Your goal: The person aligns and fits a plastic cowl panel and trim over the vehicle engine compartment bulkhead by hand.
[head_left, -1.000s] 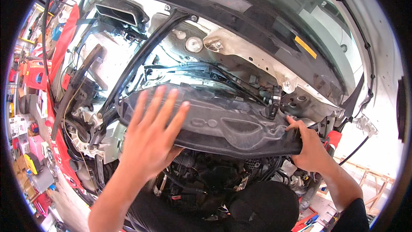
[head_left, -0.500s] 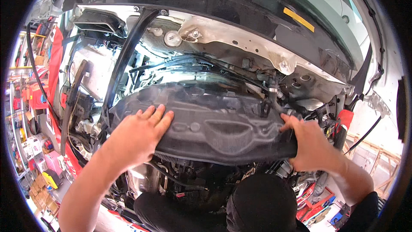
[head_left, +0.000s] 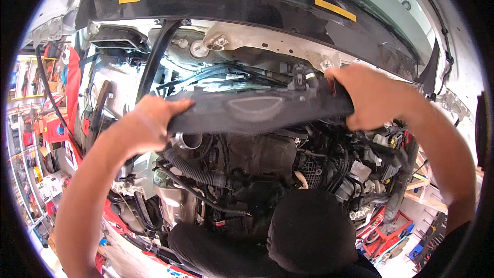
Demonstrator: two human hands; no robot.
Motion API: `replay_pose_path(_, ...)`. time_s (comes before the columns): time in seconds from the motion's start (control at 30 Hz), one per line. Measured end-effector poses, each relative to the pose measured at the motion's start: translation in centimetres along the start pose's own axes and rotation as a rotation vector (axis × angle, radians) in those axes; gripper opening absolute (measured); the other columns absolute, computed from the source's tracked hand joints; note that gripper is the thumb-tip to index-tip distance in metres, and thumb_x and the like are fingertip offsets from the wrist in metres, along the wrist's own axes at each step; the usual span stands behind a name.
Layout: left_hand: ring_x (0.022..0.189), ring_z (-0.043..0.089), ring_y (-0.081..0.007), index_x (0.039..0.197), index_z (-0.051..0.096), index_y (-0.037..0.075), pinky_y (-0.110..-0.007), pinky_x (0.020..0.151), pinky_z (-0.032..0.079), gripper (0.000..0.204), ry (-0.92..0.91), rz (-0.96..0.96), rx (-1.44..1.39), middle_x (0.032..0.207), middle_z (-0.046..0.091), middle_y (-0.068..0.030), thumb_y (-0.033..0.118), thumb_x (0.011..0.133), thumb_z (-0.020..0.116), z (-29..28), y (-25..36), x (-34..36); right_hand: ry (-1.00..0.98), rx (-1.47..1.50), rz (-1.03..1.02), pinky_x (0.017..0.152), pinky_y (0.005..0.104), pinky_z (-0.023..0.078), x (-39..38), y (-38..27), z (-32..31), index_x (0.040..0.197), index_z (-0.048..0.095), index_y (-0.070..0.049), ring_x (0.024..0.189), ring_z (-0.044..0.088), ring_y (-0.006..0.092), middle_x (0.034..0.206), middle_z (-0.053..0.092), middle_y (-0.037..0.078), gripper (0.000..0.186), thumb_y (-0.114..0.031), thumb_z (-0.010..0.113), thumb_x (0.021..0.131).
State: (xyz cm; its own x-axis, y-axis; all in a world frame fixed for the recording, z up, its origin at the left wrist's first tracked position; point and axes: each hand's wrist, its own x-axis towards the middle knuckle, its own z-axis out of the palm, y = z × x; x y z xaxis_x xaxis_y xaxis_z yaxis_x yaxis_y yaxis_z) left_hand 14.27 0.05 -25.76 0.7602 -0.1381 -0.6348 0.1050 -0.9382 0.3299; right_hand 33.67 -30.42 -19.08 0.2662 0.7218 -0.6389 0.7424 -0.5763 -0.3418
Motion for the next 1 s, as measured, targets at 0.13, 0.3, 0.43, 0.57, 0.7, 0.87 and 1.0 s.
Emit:
replay_pose_path(0.13,0.075,0.067,-0.0332,0.138,0.052,0.017,-0.039,0.068,0.048,0.078,0.026,-0.026,-0.028,0.085,0.066,-0.0258,-0.008,0.066,0.063,-0.5,0.0,0.2,-0.015,0.023,-0.046,0.080,0.0437,0.049,0.7,1.0,-0.3,0.105,0.055,0.004,0.096,0.061,0.0370,0.098,0.062,0.024,0.049,-0.011,0.069,0.060)
replay_pose_path(0.3,0.123,0.054,-0.0302,0.141,0.043,0.009,-0.045,0.110,0.037,0.076,0.505,0.117,0.018,0.135,0.055,-0.0145,-0.002,0.070,0.067,4.4,3.6,-2.1,0.001,0.078,-0.021,0.082,0.0437,0.047,-0.8,0.7,2.3,0.100,0.053,0.001,0.096,0.058,0.0395,0.097,0.059,0.023,0.048,-0.012,0.071,0.058)
replay_pose_path(0.43,0.096,0.066,-0.0335,0.125,0.059,0.012,-0.040,0.086,0.053,0.051,0.538,-0.077,-0.041,0.111,0.067,-0.0152,0.015,0.076,0.075,4.3,5.5,0.1,0.035,0.171,0.006,0.071,0.0390,0.046,-0.3,0.6,0.9,0.108,0.053,0.002,0.079,0.059,0.0295,0.087,0.059,0.019,0.054,-0.008,0.067,0.057)
replay_pose_path(0.57,0.088,0.066,-0.0363,0.118,0.062,0.010,-0.039,0.076,0.055,0.045,0.454,0.011,0.081,0.103,0.068,-0.0171,0.009,0.075,0.074,4.0,4.5,1.0,0.004,0.387,0.091,0.069,0.0360,0.046,-1.0,1.1,2.7,0.111,0.054,0.000,0.075,0.058,0.0263,0.080,0.058,0.015,0.056,-0.006,0.065,0.057)
replay_pose_path(0.7,0.096,0.066,-0.0341,0.120,0.060,0.005,-0.040,0.083,0.055,0.057,0.455,0.184,0.115,0.111,0.067,-0.0178,0.001,0.064,0.073,6.2,3.8,-0.1,0.014,0.172,-0.037,0.087,0.0392,0.051,-1.6,0.4,5.2,0.109,0.060,0.000,0.096,0.064,0.0359,0.097,0.066,0.024,0.051,-0.019,0.070,0.063)
replay_pose_path(0.87,0.085,0.067,-0.0363,0.117,0.062,0.003,-0.040,0.074,0.054,0.050,0.442,0.269,0.029,0.099,0.068,-0.0210,-0.002,0.068,0.071,3.2,5.1,0.5,0.042,0.155,0.023,0.094,0.0399,0.044,-2.2,2.0,4.0,0.115,0.057,-0.003,0.108,0.056,0.0349,0.109,0.059,0.024,0.057,-0.018,0.069,0.062)
replay_pose_path(1.0,0.081,0.067,-0.0354,0.116,0.064,0.005,-0.039,0.073,0.053,0.042,0.431,0.158,0.155,0.084,0.067,-0.0208,0.011,0.076,0.076,1.4,4.2,2.4,0.219,0.253,-0.042,0.071,0.0368,0.049,-0.1,4.1,1.7,0.113,0.057,0.000,0.081,0.061,0.0245,0.088,0.061,0.020,0.059,-0.014,0.069,0.057)
